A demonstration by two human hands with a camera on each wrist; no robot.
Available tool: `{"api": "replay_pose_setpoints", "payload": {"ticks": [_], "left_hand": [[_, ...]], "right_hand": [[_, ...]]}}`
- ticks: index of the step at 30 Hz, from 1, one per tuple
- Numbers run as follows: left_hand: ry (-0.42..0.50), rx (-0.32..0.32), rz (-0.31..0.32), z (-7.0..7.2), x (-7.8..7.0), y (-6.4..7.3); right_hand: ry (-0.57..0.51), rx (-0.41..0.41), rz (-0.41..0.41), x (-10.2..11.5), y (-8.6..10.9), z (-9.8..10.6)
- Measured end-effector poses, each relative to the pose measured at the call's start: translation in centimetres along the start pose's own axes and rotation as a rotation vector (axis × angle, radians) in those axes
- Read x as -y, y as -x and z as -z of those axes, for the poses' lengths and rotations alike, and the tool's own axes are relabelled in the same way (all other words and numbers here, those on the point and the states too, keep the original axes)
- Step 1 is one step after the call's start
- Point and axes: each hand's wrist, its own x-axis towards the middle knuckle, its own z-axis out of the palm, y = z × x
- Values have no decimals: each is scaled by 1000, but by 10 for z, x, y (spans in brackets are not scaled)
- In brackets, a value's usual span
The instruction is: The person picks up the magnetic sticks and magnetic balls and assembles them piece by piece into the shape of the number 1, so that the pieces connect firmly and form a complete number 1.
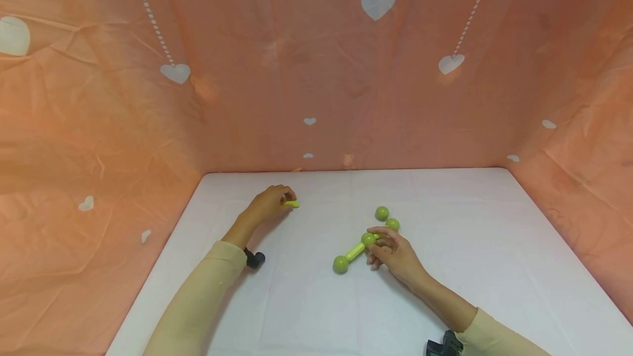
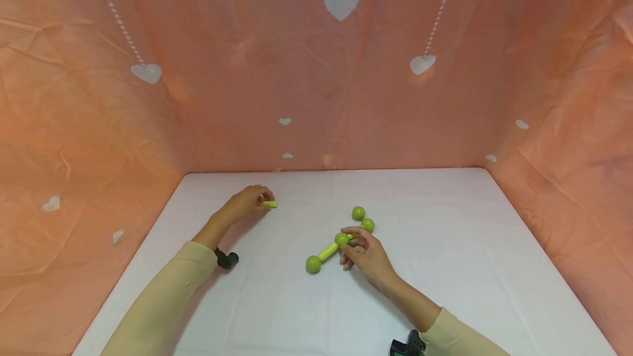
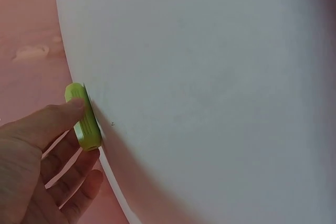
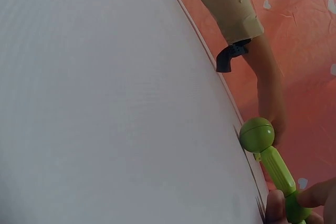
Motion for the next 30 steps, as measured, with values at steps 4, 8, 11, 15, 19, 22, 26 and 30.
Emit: {"api": "replay_pose_setpoints", "payload": {"ticks": [4,8,11,15,19,22,26,30], "left_hand": [[-1,8,13,-1,1,0],[-2,10,21,-2,2,0],[5,14,19,-2,1,0],[21,26,14,-2,-1,2],[38,35,11,-3,-3,3],[59,42,11,-4,-5,4],[84,61,-1,-5,-11,9],[99,71,-38,-4,-19,14]], "right_hand": [[6,-2,5,0,0,-1],[15,-6,5,0,0,-1],[26,-14,6,1,0,-2],[47,-29,10,1,-1,-2],[70,-39,8,2,-1,-2],[94,-48,1,5,-1,-2],[168,-69,-7,6,-2,-2],[243,-89,-13,6,-4,-1]]}}
